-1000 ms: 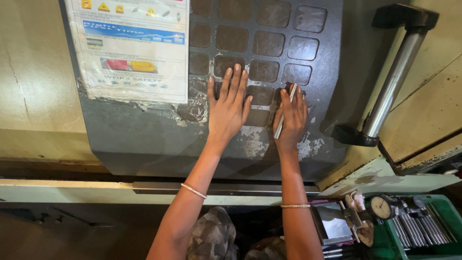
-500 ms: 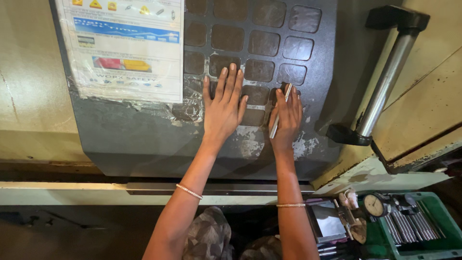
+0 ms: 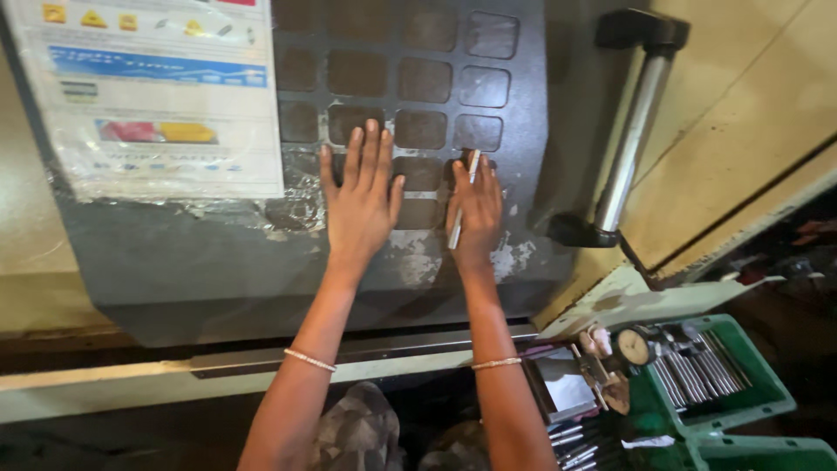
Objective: The person opens a machine door, retrieves a cylindrical metal rod from a green tool tray, and uses it to rub and clean the grid-patterned surface on the machine's door. They repeat this process by opening the door again, retrieving the rod, and continuing to clean the same surface area.
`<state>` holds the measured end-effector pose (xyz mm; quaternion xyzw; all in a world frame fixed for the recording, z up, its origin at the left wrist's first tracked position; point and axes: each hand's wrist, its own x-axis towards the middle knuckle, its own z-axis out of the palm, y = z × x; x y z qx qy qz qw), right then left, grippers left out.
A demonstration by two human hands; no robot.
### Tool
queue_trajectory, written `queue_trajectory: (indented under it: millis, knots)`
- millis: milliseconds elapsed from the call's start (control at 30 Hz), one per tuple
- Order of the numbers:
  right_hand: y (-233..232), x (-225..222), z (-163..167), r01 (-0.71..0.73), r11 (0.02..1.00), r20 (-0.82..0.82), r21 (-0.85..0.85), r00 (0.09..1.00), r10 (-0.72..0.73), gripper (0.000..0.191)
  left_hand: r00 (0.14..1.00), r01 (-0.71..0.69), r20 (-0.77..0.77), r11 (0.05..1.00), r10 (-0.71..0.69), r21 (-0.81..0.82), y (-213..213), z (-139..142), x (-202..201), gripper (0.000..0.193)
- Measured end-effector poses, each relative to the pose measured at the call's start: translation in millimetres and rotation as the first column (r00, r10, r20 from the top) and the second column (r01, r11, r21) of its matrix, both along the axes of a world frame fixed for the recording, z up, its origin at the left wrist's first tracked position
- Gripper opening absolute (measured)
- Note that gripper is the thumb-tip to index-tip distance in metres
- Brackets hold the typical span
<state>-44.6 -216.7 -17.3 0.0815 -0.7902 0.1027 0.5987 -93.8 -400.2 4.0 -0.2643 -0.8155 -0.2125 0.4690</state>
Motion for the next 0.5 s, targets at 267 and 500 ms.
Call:
queue_trajectory:
  millis: [267,500]
  knots:
    - [0.7,2.5,0.8,-0.013,1.000,0.012,0.004,1.000,0.013,0.048,1.000,0.000,0.012,1.000,0.001,-0.004,-0.1,2.1,1.9,0.060]
    - [-1.1,3.9,2.4,-0.001,1.000,0.015,-0.003,1.000,0.001,0.048,1.000,-0.014,0.000,1.000,0.014,-0.010,0.4,2.3,3.5,0.059]
